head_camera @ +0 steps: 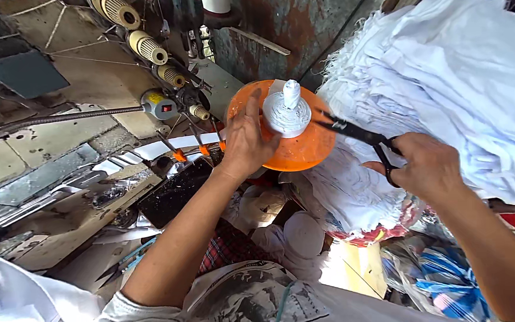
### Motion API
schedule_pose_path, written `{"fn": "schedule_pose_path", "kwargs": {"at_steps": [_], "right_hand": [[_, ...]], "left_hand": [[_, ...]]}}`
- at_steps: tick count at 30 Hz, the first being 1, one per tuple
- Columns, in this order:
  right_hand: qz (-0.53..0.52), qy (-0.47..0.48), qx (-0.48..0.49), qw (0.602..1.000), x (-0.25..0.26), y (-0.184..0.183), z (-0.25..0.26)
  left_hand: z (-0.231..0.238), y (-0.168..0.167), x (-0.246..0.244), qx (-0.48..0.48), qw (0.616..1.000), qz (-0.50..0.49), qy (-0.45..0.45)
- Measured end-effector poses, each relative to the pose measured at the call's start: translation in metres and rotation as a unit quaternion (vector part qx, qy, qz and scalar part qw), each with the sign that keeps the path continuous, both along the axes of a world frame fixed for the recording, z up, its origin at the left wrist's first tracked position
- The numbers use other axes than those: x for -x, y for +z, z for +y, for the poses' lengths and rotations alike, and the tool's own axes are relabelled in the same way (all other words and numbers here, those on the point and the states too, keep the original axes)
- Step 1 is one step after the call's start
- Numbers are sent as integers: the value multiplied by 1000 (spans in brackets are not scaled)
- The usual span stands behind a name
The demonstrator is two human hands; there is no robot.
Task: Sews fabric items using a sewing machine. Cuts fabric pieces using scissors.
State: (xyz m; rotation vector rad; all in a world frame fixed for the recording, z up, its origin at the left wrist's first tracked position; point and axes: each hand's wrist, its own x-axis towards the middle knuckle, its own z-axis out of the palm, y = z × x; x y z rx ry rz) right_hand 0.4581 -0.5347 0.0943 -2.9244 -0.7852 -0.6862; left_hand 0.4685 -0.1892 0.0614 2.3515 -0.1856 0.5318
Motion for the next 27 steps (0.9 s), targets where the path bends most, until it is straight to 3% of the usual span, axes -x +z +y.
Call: {"fn": "schedule_pose_path", "kwargs": {"at_steps": [4, 17, 27], "right_hand": [[-37, 10, 62, 997, -4, -10, -4], [-114, 106, 105, 982, -41, -10, 16], [-63, 107, 108, 986, -40, -9, 47]], "left_hand": [[-5, -3, -6, 0, 1000, 3, -10], [29, 3, -42, 10, 986, 90, -138], [30, -5, -43, 0, 989, 62, -136]]}}
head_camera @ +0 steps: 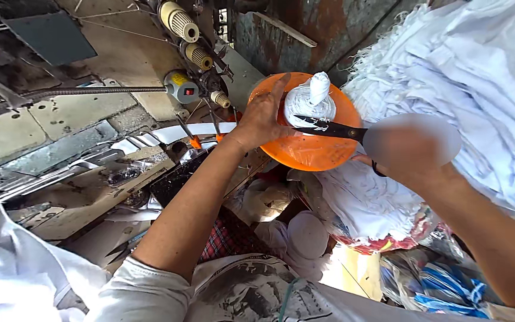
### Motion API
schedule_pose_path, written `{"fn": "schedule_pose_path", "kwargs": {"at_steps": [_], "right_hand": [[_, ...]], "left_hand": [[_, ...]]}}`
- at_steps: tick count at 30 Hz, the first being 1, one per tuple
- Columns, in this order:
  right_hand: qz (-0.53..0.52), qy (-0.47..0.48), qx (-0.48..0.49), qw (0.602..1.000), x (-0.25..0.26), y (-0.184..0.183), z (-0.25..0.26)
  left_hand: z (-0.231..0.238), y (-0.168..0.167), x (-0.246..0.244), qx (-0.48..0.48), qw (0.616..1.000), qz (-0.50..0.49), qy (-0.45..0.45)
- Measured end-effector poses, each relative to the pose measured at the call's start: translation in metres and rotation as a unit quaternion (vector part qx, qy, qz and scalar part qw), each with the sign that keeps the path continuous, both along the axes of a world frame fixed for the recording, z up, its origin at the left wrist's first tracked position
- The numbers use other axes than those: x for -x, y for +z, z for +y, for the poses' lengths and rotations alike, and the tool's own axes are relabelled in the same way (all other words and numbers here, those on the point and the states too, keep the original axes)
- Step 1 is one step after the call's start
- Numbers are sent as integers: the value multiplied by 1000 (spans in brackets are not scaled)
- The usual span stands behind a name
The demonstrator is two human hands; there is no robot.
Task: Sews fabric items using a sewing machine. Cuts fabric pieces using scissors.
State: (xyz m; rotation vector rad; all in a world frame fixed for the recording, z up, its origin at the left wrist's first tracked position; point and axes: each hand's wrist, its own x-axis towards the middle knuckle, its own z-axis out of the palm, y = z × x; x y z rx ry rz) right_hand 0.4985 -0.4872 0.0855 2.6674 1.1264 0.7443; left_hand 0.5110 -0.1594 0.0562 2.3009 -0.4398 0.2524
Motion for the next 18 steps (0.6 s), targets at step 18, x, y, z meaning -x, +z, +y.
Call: {"fn": "schedule_pose_path", "kwargs": {"at_steps": [18], "right_hand": [[51, -31, -24, 998, 25, 11, 13]], "left_hand": [[-3, 0, 4, -11, 1000, -2, 27]]}}
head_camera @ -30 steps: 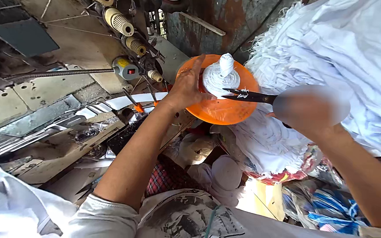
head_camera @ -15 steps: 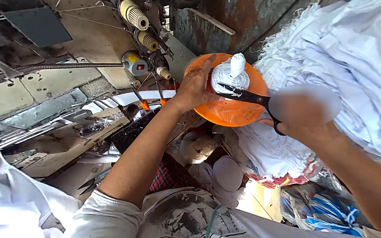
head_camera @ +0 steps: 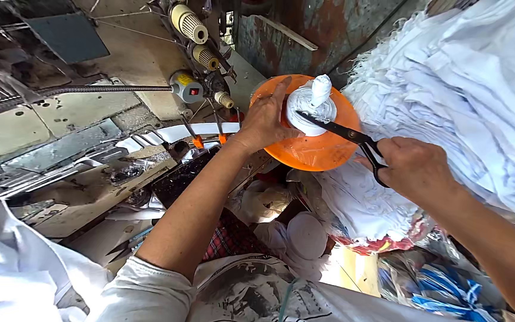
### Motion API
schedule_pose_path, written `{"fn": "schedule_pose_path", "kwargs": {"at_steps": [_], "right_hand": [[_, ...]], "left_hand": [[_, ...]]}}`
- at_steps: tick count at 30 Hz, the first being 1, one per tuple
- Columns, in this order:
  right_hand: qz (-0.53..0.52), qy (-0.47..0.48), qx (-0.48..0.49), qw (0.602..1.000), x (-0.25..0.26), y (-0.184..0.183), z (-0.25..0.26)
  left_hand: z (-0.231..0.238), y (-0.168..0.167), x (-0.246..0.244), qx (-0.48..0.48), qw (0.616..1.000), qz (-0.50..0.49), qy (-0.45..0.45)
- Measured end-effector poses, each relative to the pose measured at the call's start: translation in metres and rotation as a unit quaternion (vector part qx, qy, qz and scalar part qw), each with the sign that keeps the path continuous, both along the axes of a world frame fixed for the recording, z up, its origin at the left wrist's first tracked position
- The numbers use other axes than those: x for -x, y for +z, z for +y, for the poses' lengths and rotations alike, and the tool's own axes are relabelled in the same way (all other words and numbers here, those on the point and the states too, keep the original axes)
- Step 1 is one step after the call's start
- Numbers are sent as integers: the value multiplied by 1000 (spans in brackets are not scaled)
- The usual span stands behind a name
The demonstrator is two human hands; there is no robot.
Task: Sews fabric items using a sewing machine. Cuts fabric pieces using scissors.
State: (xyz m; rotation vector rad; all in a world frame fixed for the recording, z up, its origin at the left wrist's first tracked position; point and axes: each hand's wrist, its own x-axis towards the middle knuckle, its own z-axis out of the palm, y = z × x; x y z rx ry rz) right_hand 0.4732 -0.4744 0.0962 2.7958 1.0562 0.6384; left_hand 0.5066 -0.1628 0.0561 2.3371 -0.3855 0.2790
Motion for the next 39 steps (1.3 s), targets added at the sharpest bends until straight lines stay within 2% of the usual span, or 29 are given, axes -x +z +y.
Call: {"fn": "schedule_pose_path", "kwargs": {"at_steps": [3, 8, 12, 16, 22, 39], "right_hand": [[63, -43, -57, 995, -1, 9, -12], [-12, -40, -20, 999, 2, 5, -28], [-54, -30, 8, 998, -5, -5, -25], [-99, 18, 18, 995, -19, -13, -27], [-136, 19, 26, 990, -13, -11, -16], [-78, 26, 32, 996, -4, -11, -4]], "left_hand": [[0, -3, -1, -1, 1000, -5, -3], [-1, -1, 1, -10, 1000, 1, 4], [0, -1, 1, -5, 1000, 2, 2], [0, 1, 3, -6, 1000, 5, -4], [2, 0, 1, 6, 1000, -4, -13], [-1, 1, 4, -7, 1000, -2, 0]]}}
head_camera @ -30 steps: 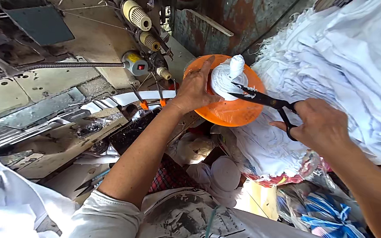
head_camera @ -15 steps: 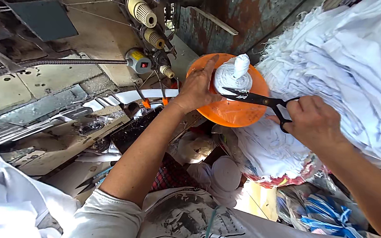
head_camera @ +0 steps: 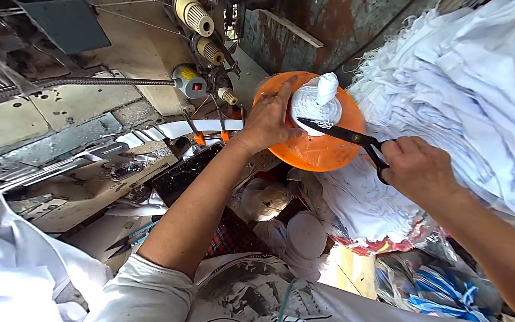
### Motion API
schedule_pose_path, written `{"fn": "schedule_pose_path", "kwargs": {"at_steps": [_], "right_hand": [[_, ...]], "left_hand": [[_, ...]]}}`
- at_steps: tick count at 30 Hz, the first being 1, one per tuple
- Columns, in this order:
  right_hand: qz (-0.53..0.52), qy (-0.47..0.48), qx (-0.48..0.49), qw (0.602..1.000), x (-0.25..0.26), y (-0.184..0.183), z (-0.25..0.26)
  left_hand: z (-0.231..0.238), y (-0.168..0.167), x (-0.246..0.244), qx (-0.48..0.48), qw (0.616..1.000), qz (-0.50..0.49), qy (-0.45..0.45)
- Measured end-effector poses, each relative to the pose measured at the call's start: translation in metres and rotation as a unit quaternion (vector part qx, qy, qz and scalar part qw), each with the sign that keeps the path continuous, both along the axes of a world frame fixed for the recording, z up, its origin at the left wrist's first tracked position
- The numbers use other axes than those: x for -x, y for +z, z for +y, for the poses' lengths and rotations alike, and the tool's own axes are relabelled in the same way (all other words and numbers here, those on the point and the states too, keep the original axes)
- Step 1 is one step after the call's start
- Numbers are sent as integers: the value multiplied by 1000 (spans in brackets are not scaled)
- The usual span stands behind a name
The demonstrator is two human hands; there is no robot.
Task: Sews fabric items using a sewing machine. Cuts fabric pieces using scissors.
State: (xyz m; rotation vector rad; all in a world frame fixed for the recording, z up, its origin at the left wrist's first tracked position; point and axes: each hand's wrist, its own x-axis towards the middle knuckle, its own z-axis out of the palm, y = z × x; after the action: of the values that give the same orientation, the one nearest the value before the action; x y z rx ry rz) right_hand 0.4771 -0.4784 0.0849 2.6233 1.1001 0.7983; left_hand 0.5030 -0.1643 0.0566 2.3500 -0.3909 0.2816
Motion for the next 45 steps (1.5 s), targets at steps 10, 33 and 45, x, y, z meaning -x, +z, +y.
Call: {"fn": "schedule_pose_path", "kwargs": {"at_steps": [10, 33, 45], "right_hand": [[113, -96, -108, 983, 8, 15, -15], [1, -49, 22, 999, 15, 3, 22], [201, -58, -153, 966, 5, 20, -7]], "left_hand": [[-1, 0, 0, 5, 1000, -5, 10], [-4, -3, 1, -4, 999, -22, 26], [2, -3, -4, -15, 1000, -14, 0]]}}
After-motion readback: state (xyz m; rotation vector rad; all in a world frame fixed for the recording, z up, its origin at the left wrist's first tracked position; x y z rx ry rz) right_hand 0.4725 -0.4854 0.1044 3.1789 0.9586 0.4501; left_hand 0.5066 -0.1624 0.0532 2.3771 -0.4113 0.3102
